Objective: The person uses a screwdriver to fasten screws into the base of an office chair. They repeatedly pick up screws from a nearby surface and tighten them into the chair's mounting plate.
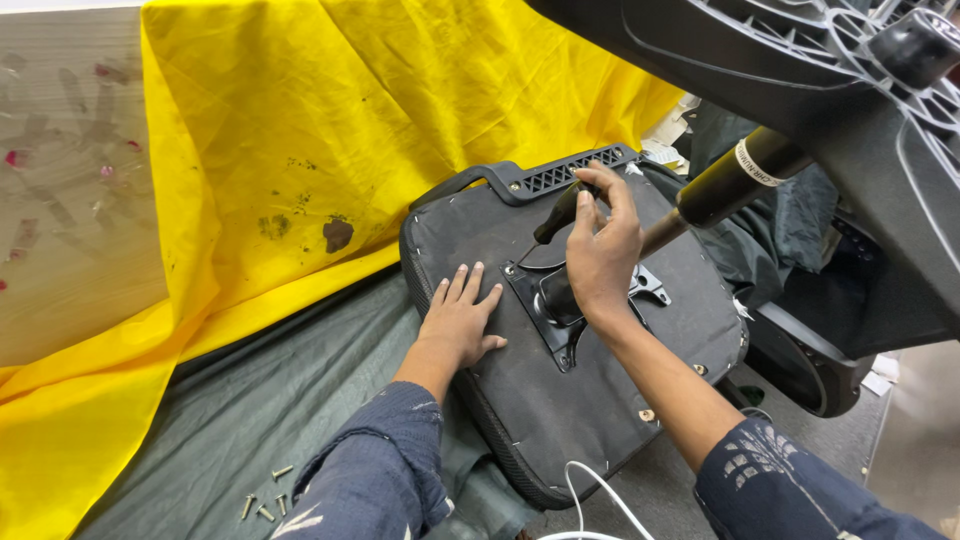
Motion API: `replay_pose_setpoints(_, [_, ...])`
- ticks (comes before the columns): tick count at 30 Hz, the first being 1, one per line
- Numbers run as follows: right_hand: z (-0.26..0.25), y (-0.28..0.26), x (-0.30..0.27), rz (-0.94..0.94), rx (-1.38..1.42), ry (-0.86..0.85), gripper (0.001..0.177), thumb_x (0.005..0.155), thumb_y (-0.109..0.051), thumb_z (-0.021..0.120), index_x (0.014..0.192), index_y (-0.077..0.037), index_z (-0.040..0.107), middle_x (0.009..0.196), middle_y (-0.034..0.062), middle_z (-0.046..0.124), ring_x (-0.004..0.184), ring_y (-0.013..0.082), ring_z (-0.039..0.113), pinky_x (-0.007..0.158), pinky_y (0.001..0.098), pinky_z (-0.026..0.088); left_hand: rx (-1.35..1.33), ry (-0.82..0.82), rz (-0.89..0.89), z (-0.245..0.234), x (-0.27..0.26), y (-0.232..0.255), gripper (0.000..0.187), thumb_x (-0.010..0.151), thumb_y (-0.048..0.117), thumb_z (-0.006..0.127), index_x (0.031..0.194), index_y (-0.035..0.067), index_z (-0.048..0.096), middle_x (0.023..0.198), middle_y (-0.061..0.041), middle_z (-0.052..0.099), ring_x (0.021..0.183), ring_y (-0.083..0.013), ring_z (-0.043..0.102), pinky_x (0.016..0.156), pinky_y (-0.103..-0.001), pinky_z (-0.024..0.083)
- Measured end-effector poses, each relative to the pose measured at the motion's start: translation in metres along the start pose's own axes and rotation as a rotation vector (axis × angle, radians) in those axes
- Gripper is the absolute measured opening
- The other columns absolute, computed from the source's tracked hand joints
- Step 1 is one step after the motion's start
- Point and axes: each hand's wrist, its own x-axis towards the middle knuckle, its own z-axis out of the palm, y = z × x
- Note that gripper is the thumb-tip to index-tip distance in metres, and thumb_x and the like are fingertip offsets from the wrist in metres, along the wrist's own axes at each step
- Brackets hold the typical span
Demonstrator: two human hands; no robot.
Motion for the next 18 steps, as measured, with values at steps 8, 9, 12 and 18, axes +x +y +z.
replay_pose_setpoints(8, [0.003, -0.015, -0.001, 0.018, -0.144, 0.016, 0.018, 0.094, -0.016, 0.078, 0.109, -0.008, 0.071, 0.113, 0.0068, 0.058, 0.111, 0.0222, 0.064, 0.101, 0.0411, 0.056, 0.014, -0.026, 0.009, -0.003, -0.002, -0.002, 0.093, 0.084, 0.054, 0.074, 0.159, 0.026, 0.028, 0.171, -0.011, 0.004, 0.158, -0.0302, 0.004, 0.126, -0.047, 0.011])
replay_pose_setpoints(9, [0.004, -0.016, -0.001, 0.007, -0.14, 0.015, 0.018, 0.094, -0.015, 0.077, 0.11, -0.009, 0.071, 0.113, 0.0065, 0.059, 0.111, 0.0219, 0.064, 0.102, 0.041, 0.055, 0.015, -0.02, 0.01, -0.002, -0.002, -0.002, 0.093, 0.084, 0.054, 0.074, 0.159, 0.026, 0.028, 0.171, -0.011, 0.005, 0.158, -0.0303, 0.004, 0.126, -0.048, 0.011])
replay_pose_setpoints(12, [0.008, -0.02, -0.004, 0.039, -0.022, -0.001, 0.025, 0.094, -0.016, 0.065, 0.118, -0.011, 0.061, 0.115, -0.0016, 0.065, 0.117, 0.0171, 0.065, 0.105, 0.039, 0.049, 0.012, -0.01, 0.01, -0.001, -0.001, -0.002, 0.093, 0.084, 0.054, 0.075, 0.159, 0.026, 0.028, 0.17, -0.011, 0.005, 0.157, -0.0305, 0.004, 0.126, -0.048, 0.011])
replay_pose_setpoints(18, [0.018, -0.008, -0.005, -0.108, -0.223, 0.113, 0.02, 0.094, -0.017, 0.082, 0.107, -0.009, 0.069, 0.114, 0.0141, 0.059, 0.107, 0.0248, 0.062, 0.093, 0.0397, 0.052, -0.024, -0.014, 0.019, -0.003, 0.0, -0.006, 0.09, 0.083, 0.053, 0.075, 0.158, 0.026, 0.032, 0.171, -0.011, 0.006, 0.157, -0.0295, 0.007, 0.125, -0.048, 0.013])
